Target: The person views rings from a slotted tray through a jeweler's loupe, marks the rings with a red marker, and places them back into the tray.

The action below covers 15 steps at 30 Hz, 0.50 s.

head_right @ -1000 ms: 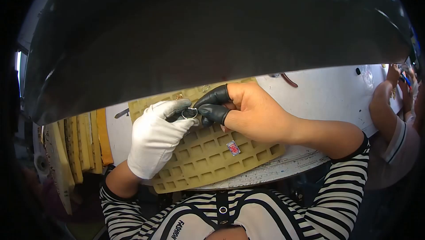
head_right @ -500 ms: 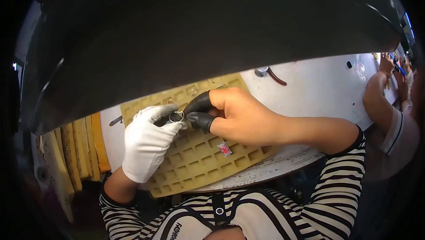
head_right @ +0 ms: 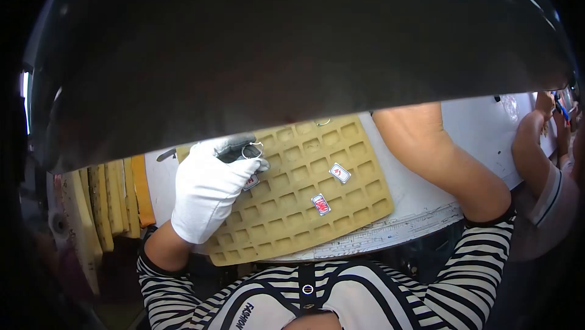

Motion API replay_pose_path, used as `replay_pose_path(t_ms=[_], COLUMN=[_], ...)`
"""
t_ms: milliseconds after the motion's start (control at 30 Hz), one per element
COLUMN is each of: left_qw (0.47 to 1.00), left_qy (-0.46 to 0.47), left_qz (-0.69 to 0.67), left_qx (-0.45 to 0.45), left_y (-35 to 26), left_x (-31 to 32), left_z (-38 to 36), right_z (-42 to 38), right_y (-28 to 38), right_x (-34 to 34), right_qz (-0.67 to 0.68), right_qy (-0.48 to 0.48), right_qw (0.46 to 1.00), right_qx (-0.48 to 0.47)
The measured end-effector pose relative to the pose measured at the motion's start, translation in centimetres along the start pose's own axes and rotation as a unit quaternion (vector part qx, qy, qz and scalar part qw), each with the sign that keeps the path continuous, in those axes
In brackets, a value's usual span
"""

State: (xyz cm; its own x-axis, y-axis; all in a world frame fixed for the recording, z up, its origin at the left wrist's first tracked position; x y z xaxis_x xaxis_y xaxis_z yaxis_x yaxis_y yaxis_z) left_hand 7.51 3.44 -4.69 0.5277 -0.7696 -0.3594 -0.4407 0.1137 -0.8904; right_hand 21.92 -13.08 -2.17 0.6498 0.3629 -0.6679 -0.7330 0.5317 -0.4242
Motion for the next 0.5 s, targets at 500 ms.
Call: replay_pose_path(t_ms=[500], left_qw=[0.997], left_qy=[0.023], left_qz=[-0.006], left_qx=[0.069], left_y=[-0.2], left_x=[0.6], left_z=[-0.4], right_z=[3.0], right_y=[3.0], right_x=[-7.8], right_qz=[0.524], right_qy=[-0.096], right_qw=[0.845], right_qx=[0.043])
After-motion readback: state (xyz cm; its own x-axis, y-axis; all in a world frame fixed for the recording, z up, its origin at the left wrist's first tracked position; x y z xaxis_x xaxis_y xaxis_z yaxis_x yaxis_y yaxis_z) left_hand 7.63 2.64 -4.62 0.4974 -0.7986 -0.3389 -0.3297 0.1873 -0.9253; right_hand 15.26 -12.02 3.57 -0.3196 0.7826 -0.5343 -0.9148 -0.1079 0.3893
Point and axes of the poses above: each hand's wrist, its own z-axis towards the middle knuckle, its own x-axis out of the palm, y = z × x, the point moved 9 cm from there along z, towards the middle knuckle, and after that the axes turned 12 degrees about -y, right-handed, at the moved point
